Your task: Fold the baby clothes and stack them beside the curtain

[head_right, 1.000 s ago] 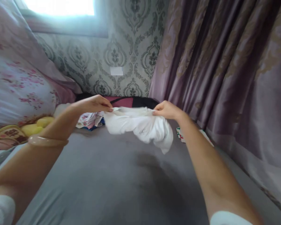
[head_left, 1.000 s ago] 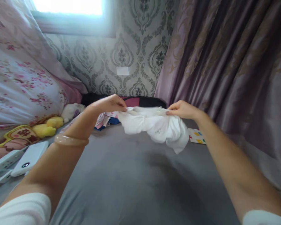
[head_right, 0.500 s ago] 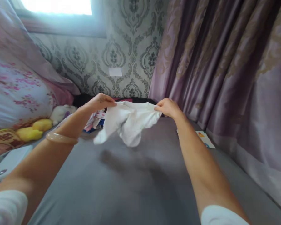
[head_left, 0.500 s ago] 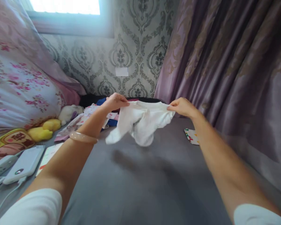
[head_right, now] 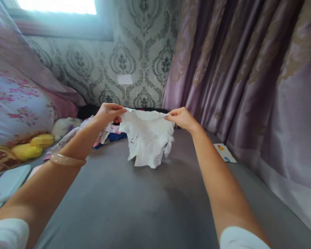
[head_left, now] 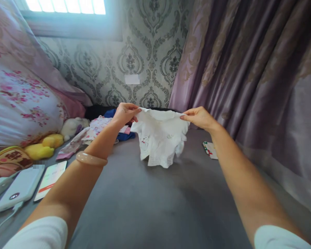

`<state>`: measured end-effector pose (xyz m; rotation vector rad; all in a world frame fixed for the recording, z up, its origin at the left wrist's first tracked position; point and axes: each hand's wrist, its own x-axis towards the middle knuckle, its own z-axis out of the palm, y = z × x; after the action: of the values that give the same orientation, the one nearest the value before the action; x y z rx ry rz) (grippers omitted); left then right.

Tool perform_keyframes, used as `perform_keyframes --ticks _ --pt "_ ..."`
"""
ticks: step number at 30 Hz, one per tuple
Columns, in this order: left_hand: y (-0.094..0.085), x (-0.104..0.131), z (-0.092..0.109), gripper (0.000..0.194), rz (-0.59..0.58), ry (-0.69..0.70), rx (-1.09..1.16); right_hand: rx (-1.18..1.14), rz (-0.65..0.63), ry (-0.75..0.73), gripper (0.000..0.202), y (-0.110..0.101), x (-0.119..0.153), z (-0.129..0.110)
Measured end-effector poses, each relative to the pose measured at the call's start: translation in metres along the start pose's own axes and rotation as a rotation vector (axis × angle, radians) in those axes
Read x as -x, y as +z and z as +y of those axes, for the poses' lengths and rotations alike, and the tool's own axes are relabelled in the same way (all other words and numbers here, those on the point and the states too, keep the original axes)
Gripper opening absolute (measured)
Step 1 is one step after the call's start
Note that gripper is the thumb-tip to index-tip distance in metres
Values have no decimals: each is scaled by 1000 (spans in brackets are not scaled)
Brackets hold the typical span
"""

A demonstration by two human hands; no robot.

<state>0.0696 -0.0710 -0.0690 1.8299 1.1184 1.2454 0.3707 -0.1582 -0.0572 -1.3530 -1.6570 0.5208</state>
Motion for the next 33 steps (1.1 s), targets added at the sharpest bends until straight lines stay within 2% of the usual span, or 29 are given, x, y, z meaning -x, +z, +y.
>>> perform_keyframes --ticks 4,8,11,13,16,18,20,23,25,27,29,31,33 --pt "-2 -2 -7 33 -12 45 -21 -40 8 8 24 -1 1 2" --pt "-4 -2 -10 28 -3 117 -164 -20 9 19 26 -1 3 -2" --pt "-13 4 0 24 43 229 -281 -16 -14 34 29 -6 11 -12" --pt "-23 11 11 25 38 265 -213 -51 -68 49 31 -14 19 -21" --pt "-39 20 25 31 -113 214 79 -168 -140 69 38 -25 28 -30" --pt "-44 23 30 32 -251 153 158 -180 -168 78 41 -27 29 -31" --pt "-40 23 30 28 -306 107 53 -95 -180 85 38 -22 28 -30" --pt "-27 23 26 24 -225 98 -79 -5 -203 68 32 -13 27 -28" --pt "-20 24 23 30 -227 106 51 -50 -277 55 34 -11 28 -28" --pt "-17 26 19 37 -314 75 184 -83 -332 66 38 -14 30 -27" --pt "-17 26 15 35 -330 25 150 -48 -256 82 38 -16 29 -24" --pt "-16 25 11 30 -224 8 55 14 -142 72 35 -17 28 -20" --pt "-14 23 8 30 -153 22 95 21 -153 45 33 -17 26 -17"
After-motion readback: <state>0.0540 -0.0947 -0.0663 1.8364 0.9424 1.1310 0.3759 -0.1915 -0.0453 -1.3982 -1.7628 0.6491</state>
